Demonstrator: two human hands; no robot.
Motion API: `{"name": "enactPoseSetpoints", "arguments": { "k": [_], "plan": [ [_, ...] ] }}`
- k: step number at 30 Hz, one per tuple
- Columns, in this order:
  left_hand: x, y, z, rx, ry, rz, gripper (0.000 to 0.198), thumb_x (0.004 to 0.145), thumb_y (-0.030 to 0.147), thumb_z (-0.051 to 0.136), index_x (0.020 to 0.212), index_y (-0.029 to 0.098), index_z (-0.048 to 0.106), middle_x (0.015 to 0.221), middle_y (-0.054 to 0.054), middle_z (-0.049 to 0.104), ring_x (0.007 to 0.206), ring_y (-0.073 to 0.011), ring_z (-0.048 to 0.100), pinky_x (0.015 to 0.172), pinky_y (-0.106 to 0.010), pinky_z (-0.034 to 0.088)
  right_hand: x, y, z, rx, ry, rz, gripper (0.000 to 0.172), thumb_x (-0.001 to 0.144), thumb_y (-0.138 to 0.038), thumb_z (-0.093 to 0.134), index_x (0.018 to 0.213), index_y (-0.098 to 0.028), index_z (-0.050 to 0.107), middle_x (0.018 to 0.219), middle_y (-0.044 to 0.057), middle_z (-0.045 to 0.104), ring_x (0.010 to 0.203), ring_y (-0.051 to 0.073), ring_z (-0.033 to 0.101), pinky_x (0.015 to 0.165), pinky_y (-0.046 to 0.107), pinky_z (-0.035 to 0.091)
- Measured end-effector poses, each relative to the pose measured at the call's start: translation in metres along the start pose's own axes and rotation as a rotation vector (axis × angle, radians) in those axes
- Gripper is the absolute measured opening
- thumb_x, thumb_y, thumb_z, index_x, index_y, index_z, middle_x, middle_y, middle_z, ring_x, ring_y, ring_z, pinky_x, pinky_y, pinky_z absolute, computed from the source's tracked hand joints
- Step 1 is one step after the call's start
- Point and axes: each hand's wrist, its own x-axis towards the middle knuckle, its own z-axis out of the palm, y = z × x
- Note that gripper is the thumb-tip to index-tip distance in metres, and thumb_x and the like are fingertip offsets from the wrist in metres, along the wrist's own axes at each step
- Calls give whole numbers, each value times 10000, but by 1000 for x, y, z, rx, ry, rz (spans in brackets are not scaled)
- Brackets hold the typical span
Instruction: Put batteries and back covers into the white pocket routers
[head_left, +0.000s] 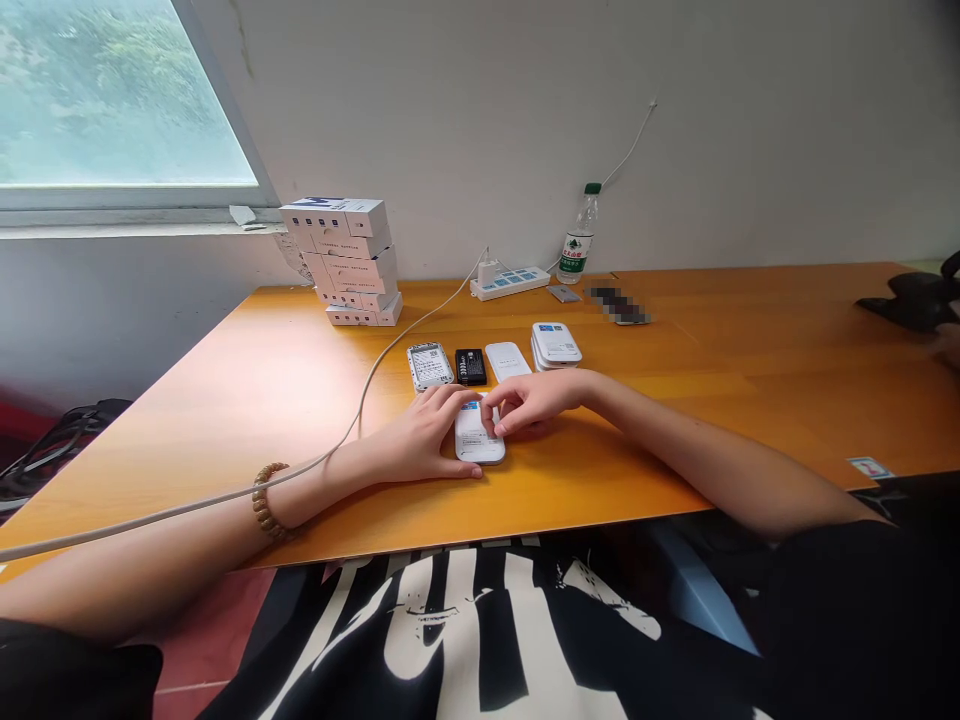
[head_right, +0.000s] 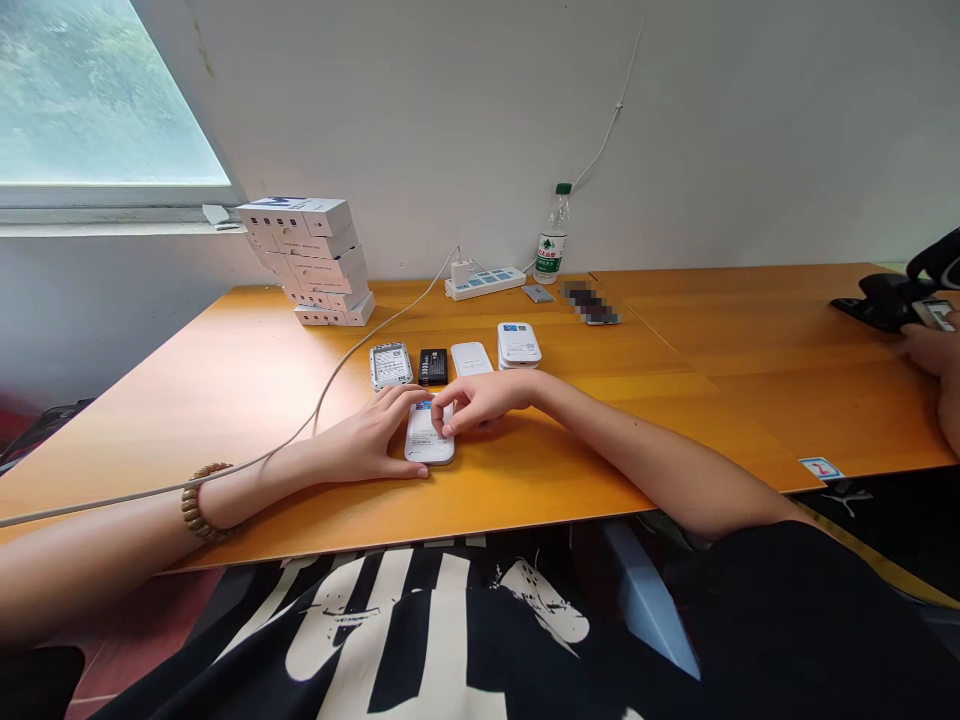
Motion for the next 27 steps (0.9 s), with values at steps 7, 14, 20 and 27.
{"name": "enactPoseSetpoints", "arguments": {
  "k": [7, 14, 20, 27],
  "plan": [
    [-1, 1, -1, 1, -3, 16, 956, 811, 667, 812, 1532, 217, 373, 1551, -202, 472, 1445, -416, 464, 1193, -605, 432, 1, -4, 1, -468, 594, 59, 254, 954, -431, 630, 894, -184, 625, 896, 47, 661, 768, 174, 568, 648, 270, 389],
    [-1, 3, -1, -16, 6, -13, 863, 838, 601, 800, 1508, 229, 402, 1502, -191, 528, 1398, -427, 511, 1149, -620, 464, 4, -3, 7, -485, 543, 127, 319, 942, -502, 660, 1001, -193, 606, 961, 78, 713, 809, 212, 617, 663, 287, 410],
    [-1, 5, 1, -19, 21, 7, 795, 857, 544, 773, 1491, 237, 404, 1509, -186, 515, 1408, -416, 494, 1156, -623, 451, 6, 1, 2, -419, 503, 134, 418, 937, -516, 682, 1173, -179, 608, 855, 36, 700, 743, 196, 633, 661, 282, 444],
    [-3, 7, -1, -20, 134, 100, 746, 792, 462, 835, 1377, 243, 426, 1539, -183, 479, 1463, -400, 434, 1192, -609, 441, 12, 8, 1, 49, 319, 31, 518, 965, -701, 587, 841, -199, 551, 580, -43, 532, 458, 101, 421, 462, 240, 335]
  ]
}}
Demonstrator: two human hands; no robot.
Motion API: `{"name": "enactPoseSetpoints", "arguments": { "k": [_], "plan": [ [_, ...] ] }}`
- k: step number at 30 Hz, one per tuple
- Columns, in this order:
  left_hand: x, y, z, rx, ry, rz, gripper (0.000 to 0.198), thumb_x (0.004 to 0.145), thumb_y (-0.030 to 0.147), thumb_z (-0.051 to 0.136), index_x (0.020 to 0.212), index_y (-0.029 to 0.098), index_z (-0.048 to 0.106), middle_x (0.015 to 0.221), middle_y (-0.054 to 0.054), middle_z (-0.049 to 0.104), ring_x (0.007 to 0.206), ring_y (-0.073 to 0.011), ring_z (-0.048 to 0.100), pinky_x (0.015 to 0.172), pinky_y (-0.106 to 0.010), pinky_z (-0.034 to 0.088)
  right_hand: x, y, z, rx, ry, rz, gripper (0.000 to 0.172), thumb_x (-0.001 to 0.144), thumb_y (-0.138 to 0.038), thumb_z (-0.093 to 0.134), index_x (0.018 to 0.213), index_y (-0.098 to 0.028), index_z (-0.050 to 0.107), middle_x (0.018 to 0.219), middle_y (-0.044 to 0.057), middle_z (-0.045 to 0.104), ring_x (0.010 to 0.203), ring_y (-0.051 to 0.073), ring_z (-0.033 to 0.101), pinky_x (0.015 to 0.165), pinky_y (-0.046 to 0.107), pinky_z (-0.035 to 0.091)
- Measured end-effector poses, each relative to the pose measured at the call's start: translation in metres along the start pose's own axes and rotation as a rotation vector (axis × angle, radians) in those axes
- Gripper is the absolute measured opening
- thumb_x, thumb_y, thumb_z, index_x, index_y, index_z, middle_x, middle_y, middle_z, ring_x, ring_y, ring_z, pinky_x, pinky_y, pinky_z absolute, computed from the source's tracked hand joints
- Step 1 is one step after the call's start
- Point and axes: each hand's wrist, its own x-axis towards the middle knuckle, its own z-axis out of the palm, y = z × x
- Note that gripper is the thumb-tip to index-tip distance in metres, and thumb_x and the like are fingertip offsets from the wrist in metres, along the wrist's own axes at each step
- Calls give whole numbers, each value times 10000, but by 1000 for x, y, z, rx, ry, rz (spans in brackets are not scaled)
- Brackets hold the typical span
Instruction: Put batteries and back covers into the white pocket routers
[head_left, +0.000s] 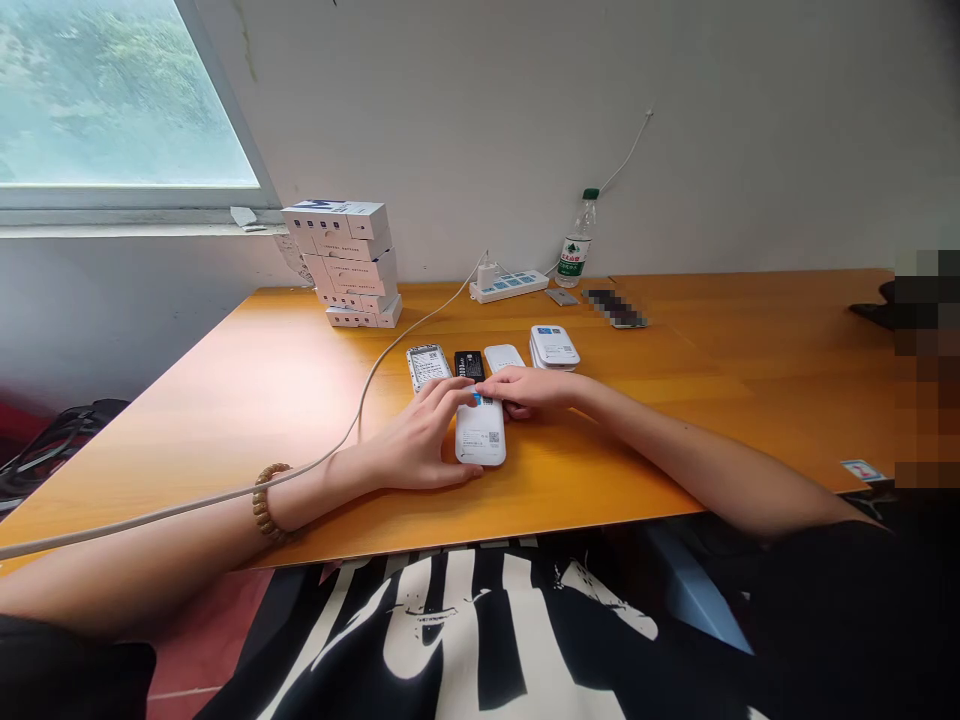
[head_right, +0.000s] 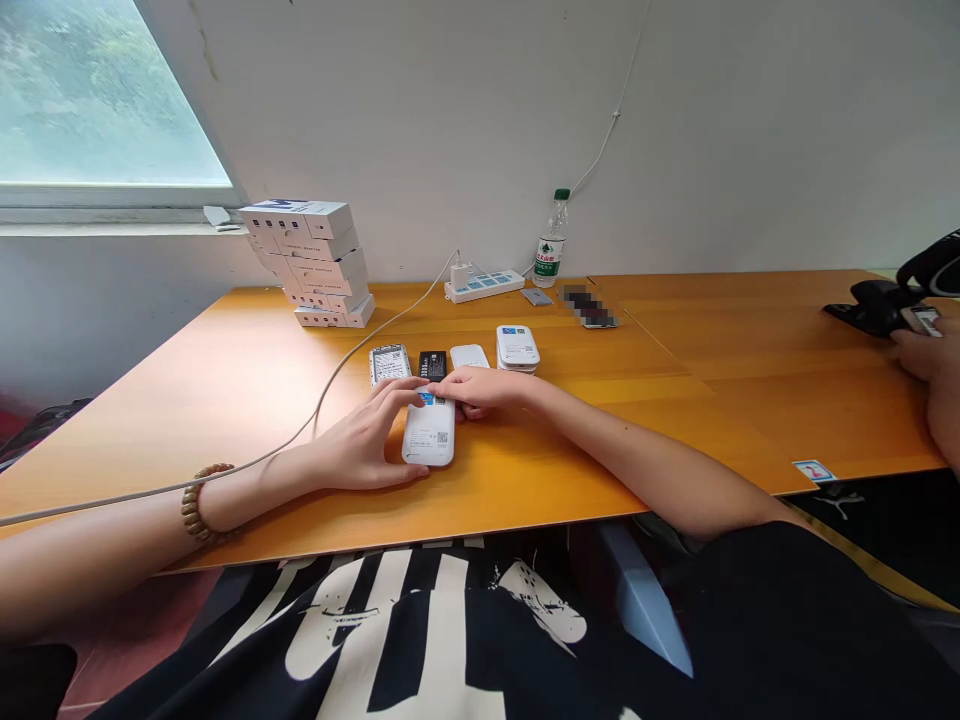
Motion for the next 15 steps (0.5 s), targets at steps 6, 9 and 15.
{"name": "enactPoseSetpoints", "arguments": {
  "k": [6, 9, 15],
  "plan": [
    [1, 1, -1, 21, 109, 41, 610, 790, 468, 834, 1218, 252, 457, 1561, -196, 475, 1467, -410, 427, 1153, -648, 462, 9, 11, 5, 333, 29, -173, 570, 878, -728, 696, 764, -185, 564, 501, -87, 404, 413, 72, 312, 389, 222, 216],
    [1, 1, -1, 59, 122, 63, 578, 795, 453, 842, 1186, 251, 468, 1571, -195, 471, 1472, -411, 418, 1160, -654, 450, 11, 11, 6, 335, 76, -244, 581, 837, -723, 742, 762, -162, 613, 517, -79, 419, 423, 67, 329, 379, 218, 207],
    [0, -4, 1, -110, 126, 31, 799, 765, 512, 887, 1357, 270, 407, 1602, -196, 401, 1481, -403, 426, 1169, -609, 451, 9, 9, 5, 315, 99, -297, 576, 838, -703, 760, 751, -147, 637, 513, -67, 440, 432, 67, 371, 381, 206, 227]
  ]
}}
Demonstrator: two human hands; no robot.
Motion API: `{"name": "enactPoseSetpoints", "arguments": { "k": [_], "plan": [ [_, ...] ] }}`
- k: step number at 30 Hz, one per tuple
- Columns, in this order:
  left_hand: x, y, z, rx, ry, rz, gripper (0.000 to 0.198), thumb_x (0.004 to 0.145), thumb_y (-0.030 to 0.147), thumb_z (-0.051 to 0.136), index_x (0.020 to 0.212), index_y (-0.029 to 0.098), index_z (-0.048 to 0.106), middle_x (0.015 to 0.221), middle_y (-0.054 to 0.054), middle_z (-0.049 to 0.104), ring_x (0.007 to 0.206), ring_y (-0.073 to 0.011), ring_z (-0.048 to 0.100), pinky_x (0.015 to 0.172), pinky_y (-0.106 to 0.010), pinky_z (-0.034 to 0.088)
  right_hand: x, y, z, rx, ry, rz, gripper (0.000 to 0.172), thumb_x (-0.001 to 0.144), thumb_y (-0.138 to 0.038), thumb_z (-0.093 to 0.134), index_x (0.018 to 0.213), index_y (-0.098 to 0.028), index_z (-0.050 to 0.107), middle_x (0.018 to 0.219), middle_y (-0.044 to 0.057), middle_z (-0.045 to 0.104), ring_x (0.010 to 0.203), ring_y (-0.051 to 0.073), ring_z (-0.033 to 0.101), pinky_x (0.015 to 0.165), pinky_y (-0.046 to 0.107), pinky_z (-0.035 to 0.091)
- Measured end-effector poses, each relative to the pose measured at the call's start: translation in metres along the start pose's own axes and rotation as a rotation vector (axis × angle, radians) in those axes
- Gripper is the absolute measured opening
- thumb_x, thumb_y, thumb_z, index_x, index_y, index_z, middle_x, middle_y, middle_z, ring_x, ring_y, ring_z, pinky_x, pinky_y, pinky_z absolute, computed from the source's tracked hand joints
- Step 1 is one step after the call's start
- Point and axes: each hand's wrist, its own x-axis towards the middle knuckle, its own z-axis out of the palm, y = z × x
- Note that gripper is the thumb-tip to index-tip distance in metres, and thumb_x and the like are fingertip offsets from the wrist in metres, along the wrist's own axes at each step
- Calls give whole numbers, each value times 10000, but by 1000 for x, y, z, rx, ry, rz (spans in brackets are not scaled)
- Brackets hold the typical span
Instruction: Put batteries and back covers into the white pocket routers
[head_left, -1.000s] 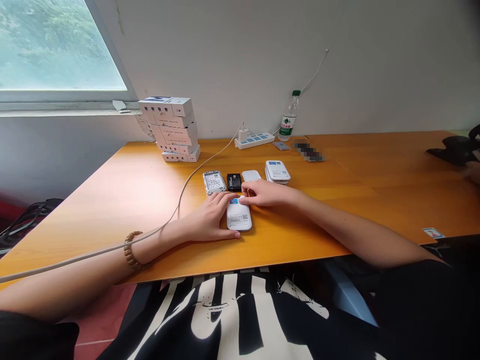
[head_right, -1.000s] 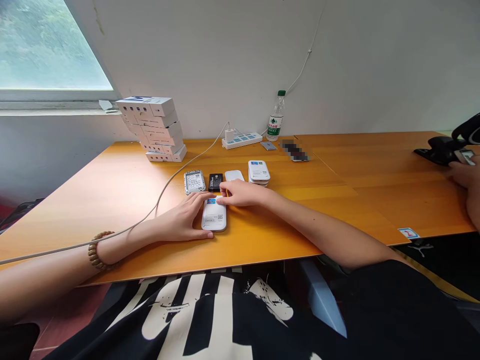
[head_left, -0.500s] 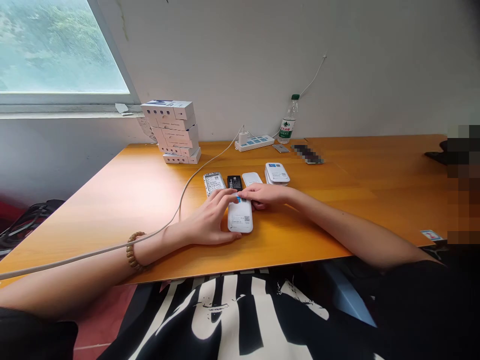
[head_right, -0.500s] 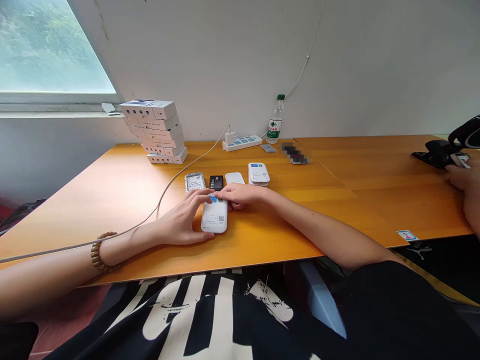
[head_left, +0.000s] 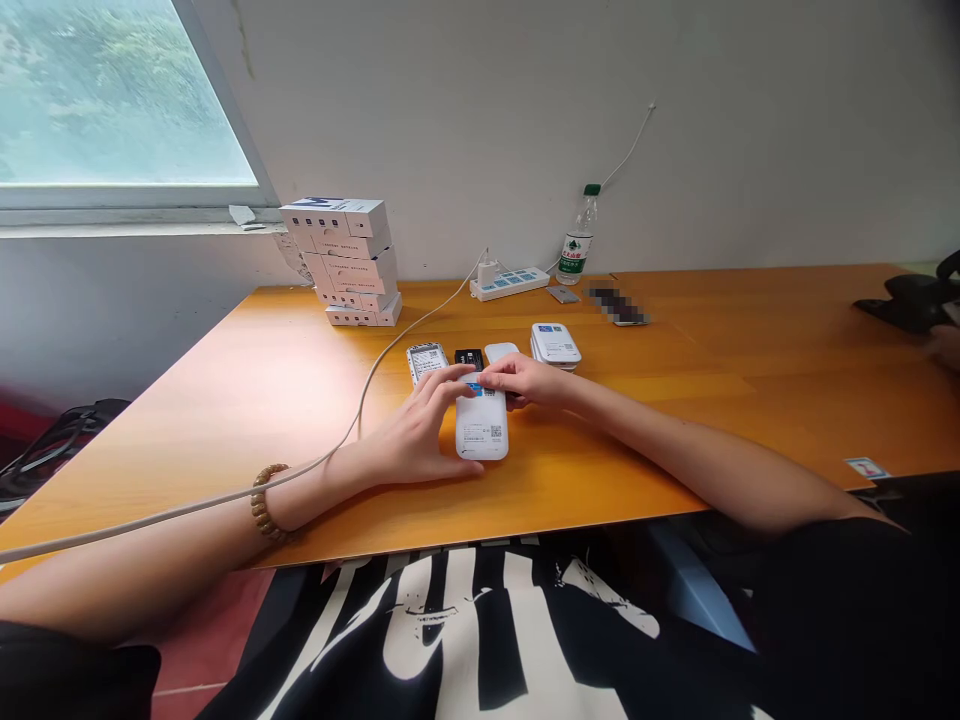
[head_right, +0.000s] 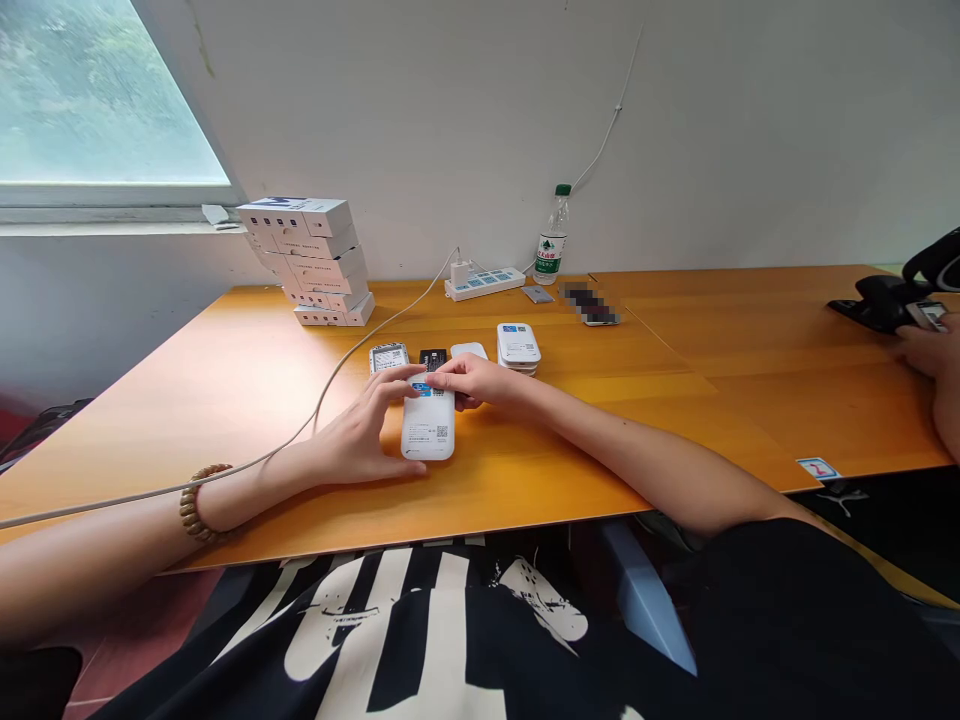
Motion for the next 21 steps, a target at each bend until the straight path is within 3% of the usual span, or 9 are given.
{"name": "enactPoseSetpoints", "arguments": {
  "k": [2, 4, 6, 8, 11, 18, 21],
  "plan": [
    [1, -2, 0, -216, 34, -100, 767, 855, 589, 791, 1406, 279, 357, 1493, -176, 501, 1326, -336, 575, 1056, -518, 539, -1, -1, 1, -16, -3, -3, 575, 847, -703, 751, 750, -147, 641, 515, -65, 448, 437, 66, 375, 386, 202, 231],
    [3, -2, 0, -418, 55, -270, 539, 991, 622, 597, 1346, 268, 399, 1173, -86, 646, 991, -230, 670, 846, -393, 578, -2, -2, 5, -39, -16, -1, 566, 859, -696, 744, 762, -147, 649, 537, -57, 468, 452, 68, 387, 394, 200, 244],
    [6, -3, -1, -517, 21, -432, 417, 1050, 639, 450, 1111, 232, 516, 818, 10, 578, 704, -159, 571, 650, -295, 492, -4, -5, 9, -52, -39, 0, 558, 867, -688, 741, 756, -150, 642, 555, -57, 468, 464, 68, 391, 404, 200, 256],
    [8, -3, -1, -536, -42, -511, 504, 1042, 668, 429, 849, 210, 514, 660, 44, 438, 584, -128, 429, 546, -262, 365, -5, -6, 14, -54, -69, 2, 559, 872, -686, 736, 739, -153, 631, 556, -60, 452, 470, 65, 385, 413, 199, 256],
    [10, -3, -3, -512, -61, -503, 556, 1021, 668, 457, 717, 202, 477, 623, 42, 395, 562, -118, 351, 519, -261, 298, -7, -8, 20, -49, -83, 11, 562, 874, -686, 731, 752, -144, 648, 564, -61, 445, 482, 65, 381, 424, 202, 254],
    [9, -1, -3, -497, 13, -468, 536, 1013, 652, 494, 792, 173, 582, 693, 19, 462, 619, -125, 403, 537, -243, 349, -6, -7, 23, -12, -42, -9, 547, 889, -672, 726, 788, -138, 667, 555, -61, 472, 464, 62, 382, 431, 207, 267],
    [9, -2, -1, -575, 102, -493, 550, 996, 684, 528, 772, 182, 542, 662, 32, 426, 585, -112, 379, 514, -234, 331, -7, -7, 21, -2, -138, 40, 560, 888, -678, 727, 724, -158, 602, 510, -66, 475, 432, 56, 377, 429, 207, 279]
  ]
}}
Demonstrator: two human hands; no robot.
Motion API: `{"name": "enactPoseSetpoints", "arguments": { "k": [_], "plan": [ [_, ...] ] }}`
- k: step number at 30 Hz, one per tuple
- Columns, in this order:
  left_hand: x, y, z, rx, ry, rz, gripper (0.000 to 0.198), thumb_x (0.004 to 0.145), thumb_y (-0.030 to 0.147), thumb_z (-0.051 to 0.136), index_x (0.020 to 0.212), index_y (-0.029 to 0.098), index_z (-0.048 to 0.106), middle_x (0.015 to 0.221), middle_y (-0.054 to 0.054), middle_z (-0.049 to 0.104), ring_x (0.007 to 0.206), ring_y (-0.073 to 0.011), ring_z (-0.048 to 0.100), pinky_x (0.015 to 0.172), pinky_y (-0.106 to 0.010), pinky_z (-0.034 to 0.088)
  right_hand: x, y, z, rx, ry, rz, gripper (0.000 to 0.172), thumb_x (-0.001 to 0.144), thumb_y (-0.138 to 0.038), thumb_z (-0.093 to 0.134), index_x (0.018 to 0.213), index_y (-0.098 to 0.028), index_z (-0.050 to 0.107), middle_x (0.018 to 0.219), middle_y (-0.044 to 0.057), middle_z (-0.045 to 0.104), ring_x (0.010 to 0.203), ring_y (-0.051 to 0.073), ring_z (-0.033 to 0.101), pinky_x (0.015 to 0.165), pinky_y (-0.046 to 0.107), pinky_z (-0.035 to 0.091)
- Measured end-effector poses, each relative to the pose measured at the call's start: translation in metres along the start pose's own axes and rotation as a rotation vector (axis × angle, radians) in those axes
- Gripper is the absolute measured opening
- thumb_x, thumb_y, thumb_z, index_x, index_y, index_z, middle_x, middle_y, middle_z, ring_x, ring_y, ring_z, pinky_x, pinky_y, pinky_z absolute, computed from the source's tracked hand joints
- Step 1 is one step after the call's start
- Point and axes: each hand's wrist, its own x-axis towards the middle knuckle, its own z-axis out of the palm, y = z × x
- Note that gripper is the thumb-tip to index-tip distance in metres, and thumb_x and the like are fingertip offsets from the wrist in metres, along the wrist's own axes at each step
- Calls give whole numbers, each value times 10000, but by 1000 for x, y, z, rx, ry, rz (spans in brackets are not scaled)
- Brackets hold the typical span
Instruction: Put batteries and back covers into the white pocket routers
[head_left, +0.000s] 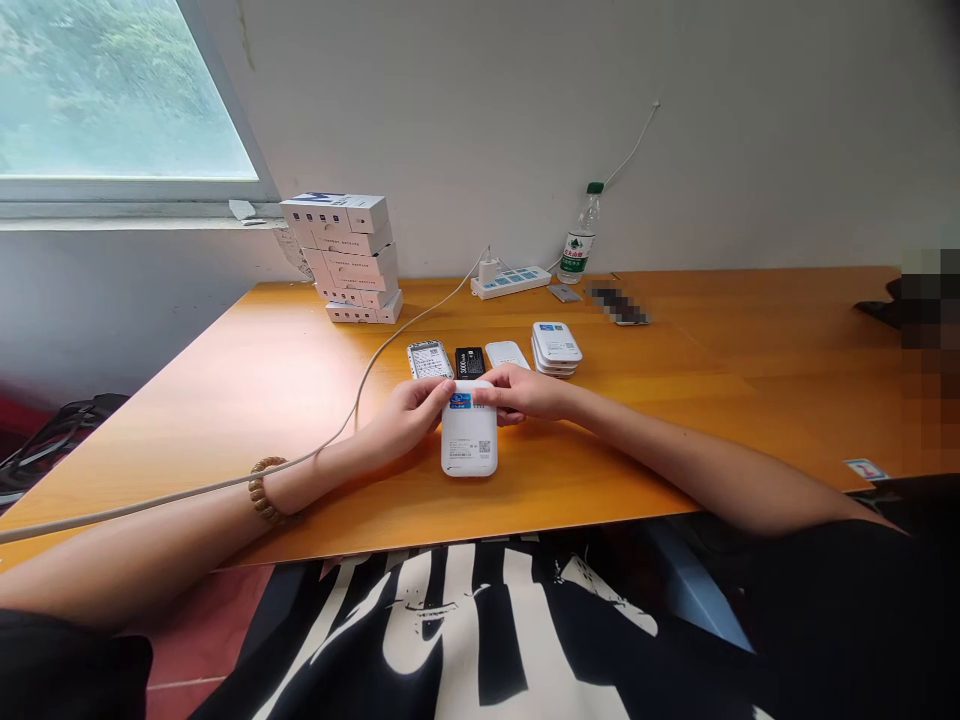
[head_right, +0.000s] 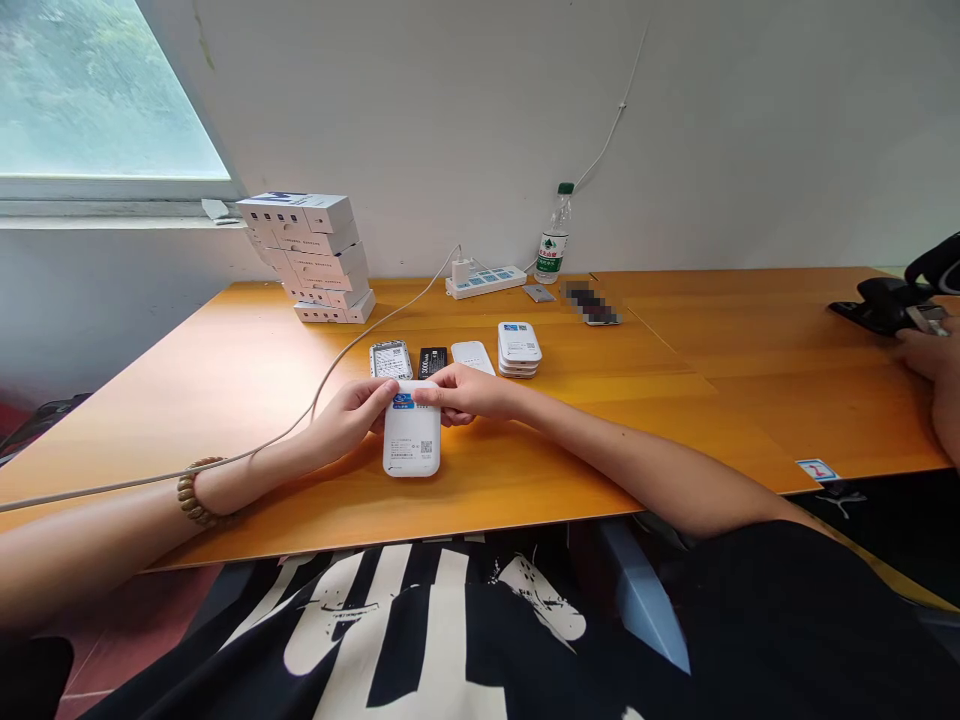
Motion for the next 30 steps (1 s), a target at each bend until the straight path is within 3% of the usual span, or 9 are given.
{"name": "enactPoseSetpoints", "arguments": {
  "k": [3, 5, 9, 12, 20, 23, 26, 28, 30],
  "plan": [
    [4, -4, -2, -115, 102, 0, 584, 958, 723, 582, 723, 203, 459, 621, 55, 361, 542, -94, 343, 493, -222, 310, -2, 2, 1, 9, -181, 141, 520, 844, -635, 800, 784, -145, 635, 534, -54, 524, 432, 56, 398, 430, 205, 302],
    [5, -7, -3, -194, 131, -35, 585, 940, 735, 606, 734, 208, 458, 616, 57, 368, 525, -91, 350, 483, -221, 306, -3, 3, 3, 38, -217, 185, 503, 815, -605, 837, 861, -134, 669, 546, -58, 531, 430, 54, 387, 416, 202, 280],
    [3, -8, -3, -260, -62, -174, 649, 950, 818, 477, 764, 198, 527, 600, 27, 443, 499, -103, 378, 459, -240, 273, -1, 6, 3, 46, -150, 121, 483, 842, -589, 811, 786, -134, 659, 494, -68, 493, 409, 48, 339, 406, 208, 246],
    [-1, -3, -1, -178, -188, -205, 586, 891, 764, 639, 887, 179, 610, 687, 17, 507, 537, -93, 398, 482, -238, 297, 0, 8, 1, 39, -93, 57, 485, 867, -586, 780, 750, -131, 656, 471, -67, 480, 400, 48, 328, 407, 213, 238],
    [-2, -7, -5, -79, -256, -170, 521, 947, 689, 625, 1027, 174, 611, 671, 52, 448, 524, -78, 346, 483, -227, 252, 2, 8, 0, -123, -51, 41, 502, 872, -632, 736, 782, -145, 655, 533, -46, 523, 453, 72, 392, 450, 222, 327],
    [-2, -5, -2, -129, -186, -203, 519, 916, 691, 662, 1006, 184, 589, 635, 74, 401, 504, -75, 314, 479, -228, 240, 1, 3, -3, -354, 215, -74, 470, 856, -586, 781, 1030, -156, 706, 852, 49, 702, 666, 147, 600, 599, 276, 503],
    [-2, 0, 0, -155, -108, -240, 534, 888, 715, 669, 932, 197, 551, 613, 77, 402, 490, -73, 307, 476, -232, 240, -1, 2, -3, -607, 504, -315, 827, 754, -570, 882, 1447, -242, 572, 1399, 151, 602, 1142, 306, 650, 878, 442, 595],
    [-3, 2, 1, -115, -109, -245, 551, 884, 736, 649, 847, 201, 519, 590, 66, 425, 485, -77, 325, 474, -238, 242, -1, 5, 0, -759, 463, -425, 1056, 724, -598, 901, 1599, -262, 415, 1582, 189, 428, 1412, 395, 493, 1069, 556, 530],
    [-3, 3, 2, -59, -132, -234, 561, 893, 741, 626, 792, 203, 503, 572, 55, 443, 487, -83, 345, 476, -242, 247, 0, 8, 5, -858, 359, -475, 1145, 746, -608, 888, 1663, -249, 304, 1626, 210, 351, 1529, 423, 352, 1202, 611, 407]
  ]
}}
